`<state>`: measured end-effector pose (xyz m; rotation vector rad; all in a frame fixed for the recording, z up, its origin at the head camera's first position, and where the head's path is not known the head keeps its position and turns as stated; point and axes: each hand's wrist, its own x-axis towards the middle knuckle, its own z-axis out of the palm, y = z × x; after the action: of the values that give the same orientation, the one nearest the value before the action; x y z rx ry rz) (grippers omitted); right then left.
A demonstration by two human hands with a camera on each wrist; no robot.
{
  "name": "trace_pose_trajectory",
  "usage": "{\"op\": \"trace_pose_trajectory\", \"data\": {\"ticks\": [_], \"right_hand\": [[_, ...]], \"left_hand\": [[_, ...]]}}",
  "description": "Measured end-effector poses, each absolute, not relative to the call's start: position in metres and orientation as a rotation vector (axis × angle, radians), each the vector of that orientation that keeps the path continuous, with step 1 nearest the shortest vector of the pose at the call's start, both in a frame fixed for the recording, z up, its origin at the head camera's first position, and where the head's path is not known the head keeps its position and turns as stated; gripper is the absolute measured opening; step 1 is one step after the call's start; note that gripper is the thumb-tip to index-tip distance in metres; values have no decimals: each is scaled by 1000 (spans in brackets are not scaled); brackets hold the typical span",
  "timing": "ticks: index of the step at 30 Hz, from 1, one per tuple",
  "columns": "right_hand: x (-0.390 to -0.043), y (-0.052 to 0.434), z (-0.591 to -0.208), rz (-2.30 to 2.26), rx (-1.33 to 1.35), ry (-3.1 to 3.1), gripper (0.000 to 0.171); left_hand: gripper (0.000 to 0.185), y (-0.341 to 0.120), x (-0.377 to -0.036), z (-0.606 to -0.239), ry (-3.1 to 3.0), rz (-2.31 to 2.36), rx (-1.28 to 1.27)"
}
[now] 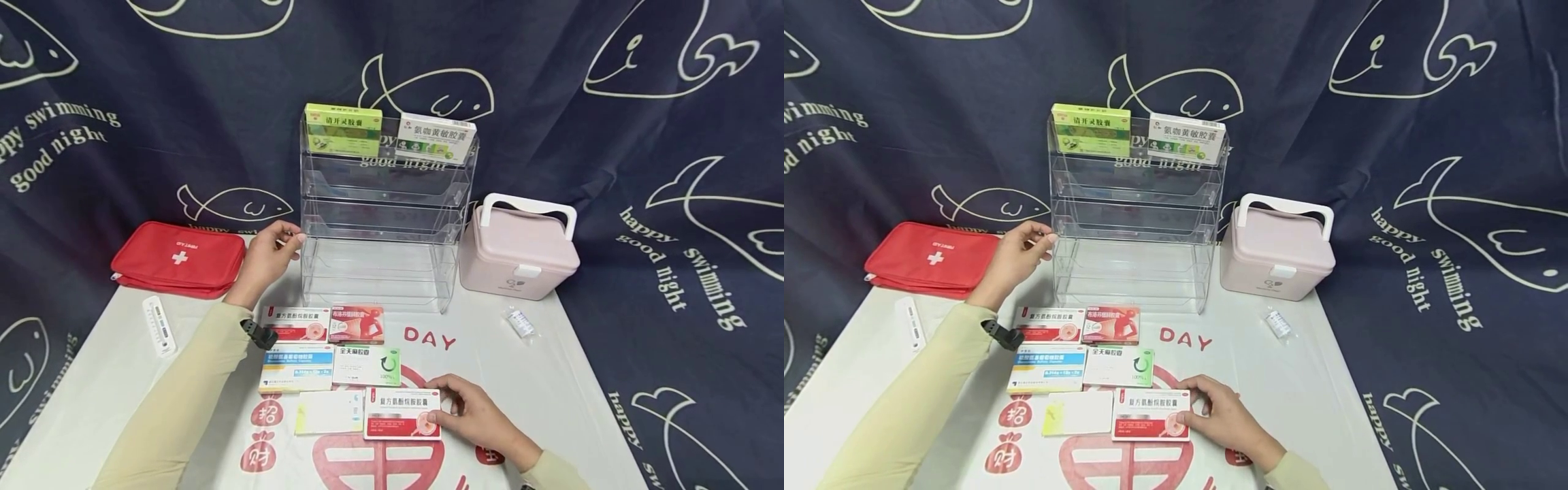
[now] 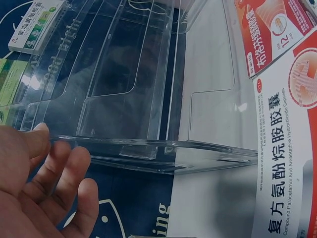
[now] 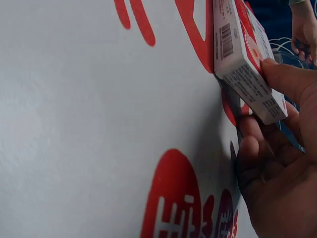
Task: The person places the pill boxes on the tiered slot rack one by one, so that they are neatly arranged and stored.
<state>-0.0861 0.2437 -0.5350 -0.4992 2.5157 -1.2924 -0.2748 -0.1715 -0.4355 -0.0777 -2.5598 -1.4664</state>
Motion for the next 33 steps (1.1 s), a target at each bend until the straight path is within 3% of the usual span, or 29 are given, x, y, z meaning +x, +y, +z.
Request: {"op": "trace_pose_trajectory", "data": {"ticks": [15,24,33], "right_hand": [[-86,242,-539,-1502,-488,2519,33],[-90,242,-545,-1700,-733,2535,33],[-88,240,-540,-1757,-735,2501,30]], "left_hand": [[25,-171,-275,-437,-2560,-1457,-83],[25,-170,-275,-438,-2560,-1463,-85],[26,-171,-275,-438,-2569,-1458,-82]]}}
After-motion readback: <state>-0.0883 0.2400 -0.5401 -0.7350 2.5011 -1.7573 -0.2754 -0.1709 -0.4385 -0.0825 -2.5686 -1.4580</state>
